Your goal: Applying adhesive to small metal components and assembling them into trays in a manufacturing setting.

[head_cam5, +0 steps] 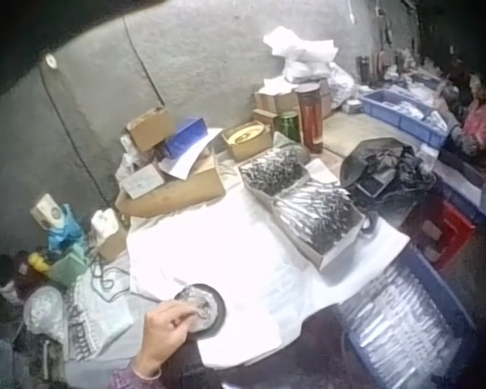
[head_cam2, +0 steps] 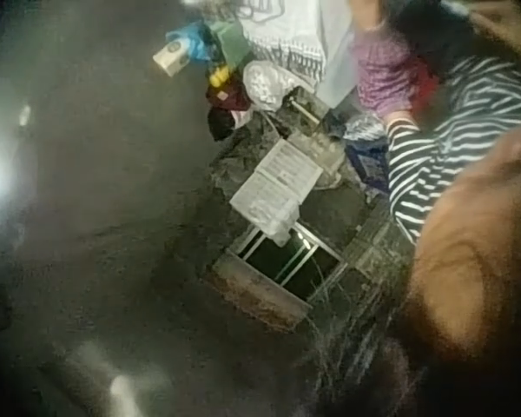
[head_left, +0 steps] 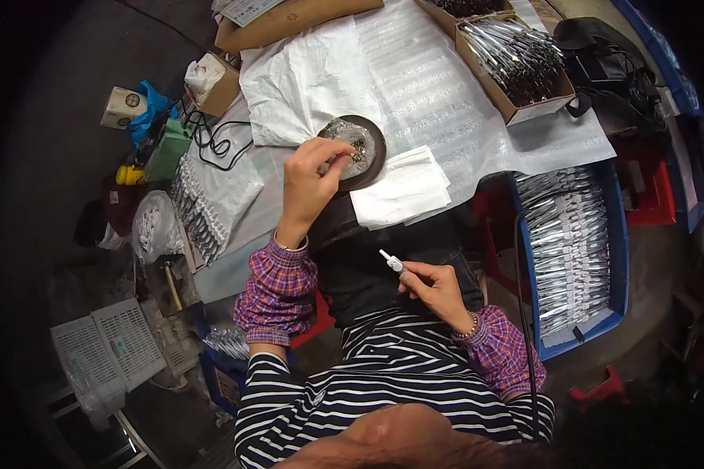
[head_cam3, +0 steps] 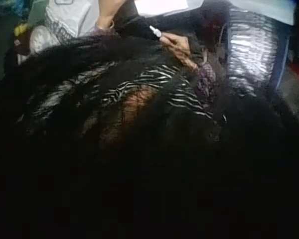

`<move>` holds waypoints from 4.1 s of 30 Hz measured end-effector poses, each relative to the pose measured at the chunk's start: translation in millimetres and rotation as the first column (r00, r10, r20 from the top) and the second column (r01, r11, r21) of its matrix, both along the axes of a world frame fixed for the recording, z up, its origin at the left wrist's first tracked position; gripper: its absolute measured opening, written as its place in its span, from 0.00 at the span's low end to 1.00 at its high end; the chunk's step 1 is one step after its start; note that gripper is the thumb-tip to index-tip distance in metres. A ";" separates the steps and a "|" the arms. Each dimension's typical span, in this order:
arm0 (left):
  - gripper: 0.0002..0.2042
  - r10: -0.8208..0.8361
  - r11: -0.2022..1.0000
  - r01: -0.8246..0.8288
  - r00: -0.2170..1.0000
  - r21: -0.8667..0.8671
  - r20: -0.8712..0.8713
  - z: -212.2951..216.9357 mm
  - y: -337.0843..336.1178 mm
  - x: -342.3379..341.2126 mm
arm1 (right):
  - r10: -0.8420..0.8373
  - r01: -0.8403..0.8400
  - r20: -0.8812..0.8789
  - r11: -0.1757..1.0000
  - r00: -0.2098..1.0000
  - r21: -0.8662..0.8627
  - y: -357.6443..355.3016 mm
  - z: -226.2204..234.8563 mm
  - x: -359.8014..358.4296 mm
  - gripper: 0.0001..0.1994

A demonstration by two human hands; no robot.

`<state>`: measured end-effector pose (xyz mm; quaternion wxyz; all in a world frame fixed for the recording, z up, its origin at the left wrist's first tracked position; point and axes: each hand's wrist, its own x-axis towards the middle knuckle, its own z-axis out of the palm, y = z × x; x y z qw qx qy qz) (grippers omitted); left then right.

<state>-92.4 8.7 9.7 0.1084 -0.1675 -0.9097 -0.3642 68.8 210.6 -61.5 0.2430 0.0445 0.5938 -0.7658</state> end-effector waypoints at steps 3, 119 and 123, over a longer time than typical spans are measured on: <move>0.06 -0.049 0.992 0.033 0.990 0.123 0.131 7.7 -2.1 14.6 | -0.053 0.053 0.009 0.998 0.999 -0.020 -0.9 1.9 -1.6 0.11; 0.12 -0.370 0.752 -0.287 0.562 0.594 0.740 -42.1 3.2 126.4 | 0.064 -0.050 -0.138 0.994 0.988 0.098 -4.9 2.6 -5.0 0.11; 0.09 -0.337 0.768 -0.325 0.528 0.552 0.779 -39.0 3.2 125.8 | 0.072 -0.072 -0.015 0.997 0.997 0.020 -3.2 2.0 -5.9 0.12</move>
